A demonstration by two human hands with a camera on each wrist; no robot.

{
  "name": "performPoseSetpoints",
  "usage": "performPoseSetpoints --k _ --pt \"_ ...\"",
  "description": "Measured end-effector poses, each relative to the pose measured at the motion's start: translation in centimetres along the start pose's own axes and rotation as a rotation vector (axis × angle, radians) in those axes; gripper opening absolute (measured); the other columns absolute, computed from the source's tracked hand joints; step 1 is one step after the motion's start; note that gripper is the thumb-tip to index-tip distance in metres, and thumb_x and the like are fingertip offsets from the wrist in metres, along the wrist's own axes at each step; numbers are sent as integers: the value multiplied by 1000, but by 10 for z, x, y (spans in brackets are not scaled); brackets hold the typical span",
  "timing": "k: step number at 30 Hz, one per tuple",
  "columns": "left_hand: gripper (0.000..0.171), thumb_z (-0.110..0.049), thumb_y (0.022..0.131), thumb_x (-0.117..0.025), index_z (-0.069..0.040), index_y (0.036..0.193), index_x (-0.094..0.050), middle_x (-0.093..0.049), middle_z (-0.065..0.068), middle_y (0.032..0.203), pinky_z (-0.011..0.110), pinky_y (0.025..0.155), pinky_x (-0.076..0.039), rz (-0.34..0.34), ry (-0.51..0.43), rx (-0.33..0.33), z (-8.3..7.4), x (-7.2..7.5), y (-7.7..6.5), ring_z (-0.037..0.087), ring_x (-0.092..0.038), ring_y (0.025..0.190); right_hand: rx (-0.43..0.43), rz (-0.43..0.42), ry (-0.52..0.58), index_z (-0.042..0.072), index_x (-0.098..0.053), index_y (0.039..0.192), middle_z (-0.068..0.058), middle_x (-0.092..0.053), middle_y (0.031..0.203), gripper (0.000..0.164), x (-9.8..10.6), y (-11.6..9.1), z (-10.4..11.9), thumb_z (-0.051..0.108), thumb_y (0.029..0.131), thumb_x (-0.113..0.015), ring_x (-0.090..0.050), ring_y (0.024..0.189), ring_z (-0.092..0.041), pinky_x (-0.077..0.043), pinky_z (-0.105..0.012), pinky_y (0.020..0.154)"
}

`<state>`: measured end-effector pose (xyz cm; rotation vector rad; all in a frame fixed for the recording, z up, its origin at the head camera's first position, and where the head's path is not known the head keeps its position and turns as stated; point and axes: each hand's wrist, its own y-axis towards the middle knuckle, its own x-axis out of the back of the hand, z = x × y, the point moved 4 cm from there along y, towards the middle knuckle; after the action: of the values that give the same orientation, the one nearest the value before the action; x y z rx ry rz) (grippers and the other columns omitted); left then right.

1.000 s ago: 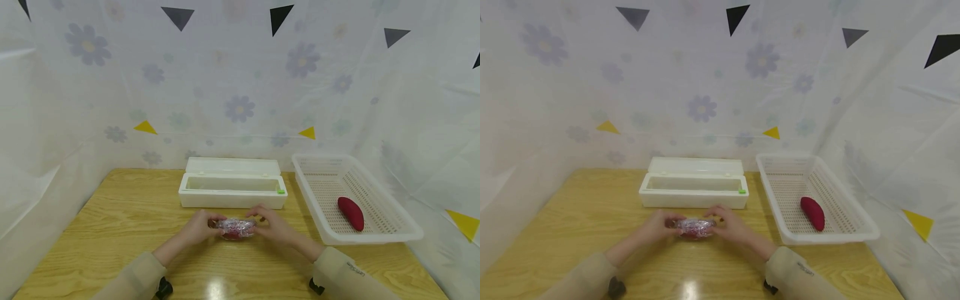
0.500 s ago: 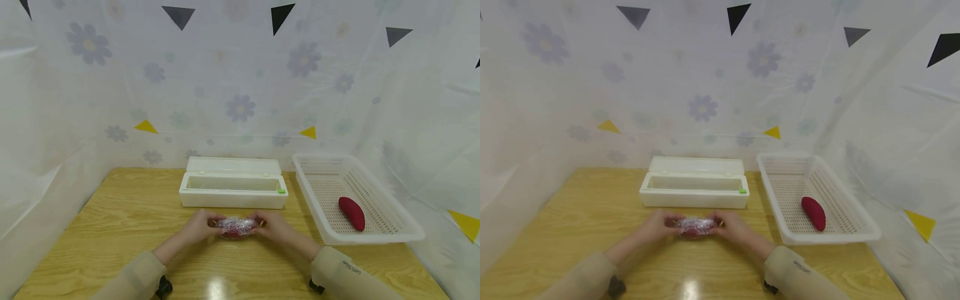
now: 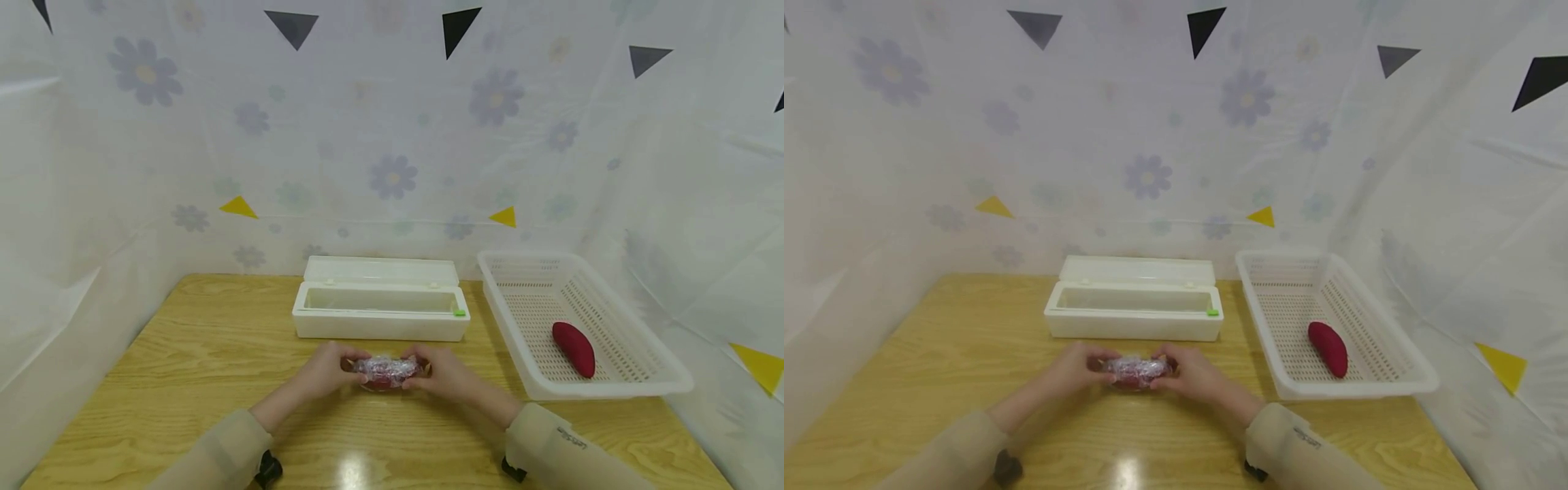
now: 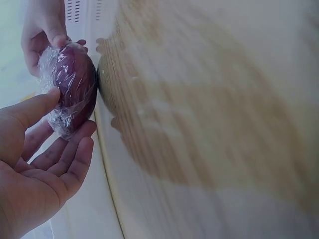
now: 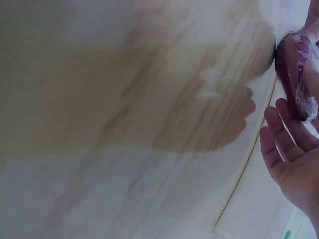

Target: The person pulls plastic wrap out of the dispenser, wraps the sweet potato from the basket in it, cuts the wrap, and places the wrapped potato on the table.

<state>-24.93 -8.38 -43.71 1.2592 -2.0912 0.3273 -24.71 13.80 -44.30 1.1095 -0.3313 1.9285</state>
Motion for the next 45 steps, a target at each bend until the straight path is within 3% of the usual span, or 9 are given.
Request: performPoseSetpoints --k 8,13,16,23,30,39,45 --pt "34 -15 80 -76 -3 111 -69 -70 7 94 21 61 -50 7 -15 -2 -3 0 -1 14 -63 74 -9 22 15 18 -59 111 4 -65 95 38 1 0 3 34 81 -73 -57 77 -4 -50 -19 64" --pt "33 -15 81 -75 -4 111 -69 -70 6 94 21 61 -50 16 -26 -9 -4 1 -2 14 -63 75 -14 82 127 20 -59 120 3 -64 109 29 5 -4 -2 32 94 -58 -60 95 -10 -51 -25 79" --pt "33 -16 81 -75 -5 112 -69 -70 5 92 21 60 -50 17 -28 -5 -5 1 -3 13 -62 73 -19 85 147 18 -60 119 2 -64 110 26 6 -4 -4 30 98 -51 -60 98 -12 -50 -26 82" --pt "34 -17 80 -76 -7 111 -69 -70 4 95 22 62 -50 22 -21 1 -7 1 -3 12 -62 74 -57 49 163 12 -63 110 0 -65 100 19 3 -2 -5 21 95 -57 -60 91 -10 -51 -23 77" --pt "35 -33 78 -77 -14 107 -69 -67 2 104 27 68 -52 46 -59 55 -7 2 -2 17 -64 87 4 21 180 9 -63 109 -3 -66 99 19 6 -4 1 18 93 -59 -62 89 -13 -53 -25 78" --pt "48 -45 86 -66 -5 115 -63 -66 5 104 32 74 -52 56 -41 59 -13 3 6 20 -62 92 22 5 165 13 -64 110 0 -66 104 19 13 -6 8 17 92 -62 -63 92 -16 -53 -22 78" --pt "52 -46 86 -66 -6 118 -63 -66 6 107 34 76 -52 129 -61 58 -20 0 7 20 -63 92 104 10 139 11 -63 111 -2 -66 106 22 15 -7 21 15 90 -64 -63 93 -14 -53 -19 76"
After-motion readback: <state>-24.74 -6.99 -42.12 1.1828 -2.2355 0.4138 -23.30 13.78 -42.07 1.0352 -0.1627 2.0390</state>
